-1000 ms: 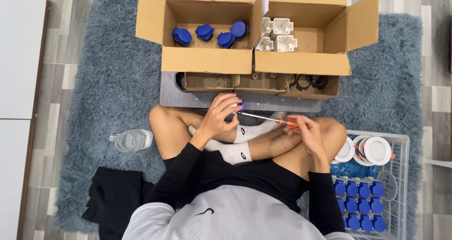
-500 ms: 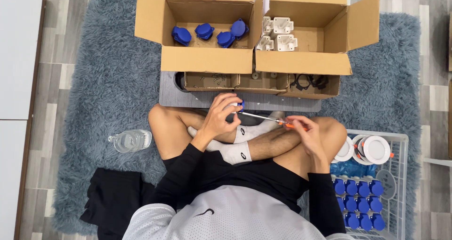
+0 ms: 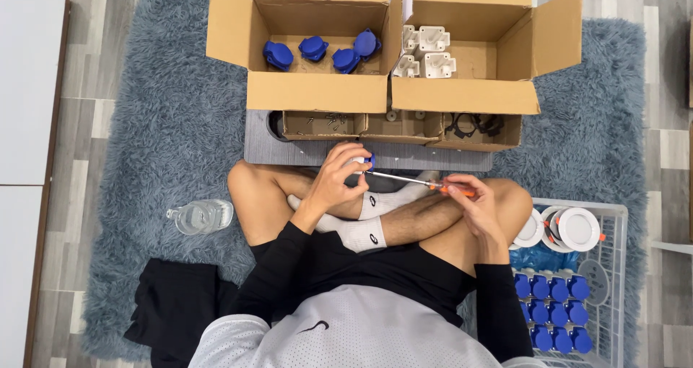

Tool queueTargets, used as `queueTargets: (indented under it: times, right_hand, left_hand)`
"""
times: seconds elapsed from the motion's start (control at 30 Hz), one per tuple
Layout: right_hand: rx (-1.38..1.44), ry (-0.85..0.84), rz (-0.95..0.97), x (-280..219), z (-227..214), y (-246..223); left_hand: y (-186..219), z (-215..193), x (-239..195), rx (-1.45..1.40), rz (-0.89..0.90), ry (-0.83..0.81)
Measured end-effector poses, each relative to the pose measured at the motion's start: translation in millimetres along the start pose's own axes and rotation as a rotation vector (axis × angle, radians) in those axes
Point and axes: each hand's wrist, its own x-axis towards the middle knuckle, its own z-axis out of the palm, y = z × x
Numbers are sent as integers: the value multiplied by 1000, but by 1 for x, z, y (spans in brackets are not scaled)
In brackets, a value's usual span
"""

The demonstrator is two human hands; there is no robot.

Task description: Assembling electrical components using a screwdriver while sitting on the floor.

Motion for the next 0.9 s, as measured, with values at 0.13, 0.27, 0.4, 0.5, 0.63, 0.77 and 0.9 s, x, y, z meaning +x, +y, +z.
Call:
queueTargets:
  times: [0.13,0.27,0.4,0.5,0.63,0.77,0.9]
  right_hand:
    - [-75,-48,43,-1,11,-15]
    - [-69,-18,6,4,0,-5]
    - [-37,-4,-46,3,-9,-3]
    - [-29,-9,-64,2,-12,-5]
    - [-18,-10,-76,2,-16,-5]
    - [-6,-18,-111,1,-19,-5]
    - [3,-27,-135,0,-22,-4]
  left_hand:
    - [3,-3,1,-7,-7,-13]
    - [3,-4,1,-9,-9,-21]
    - [1,-3,0,0,-6,-18]
    - [1,-3,-1,22,4,-25]
    - [0,-6,3,40,19,-33]
    - [-2,-3,2,82,44,-10]
    - [0,-5,1,139,65,-12]
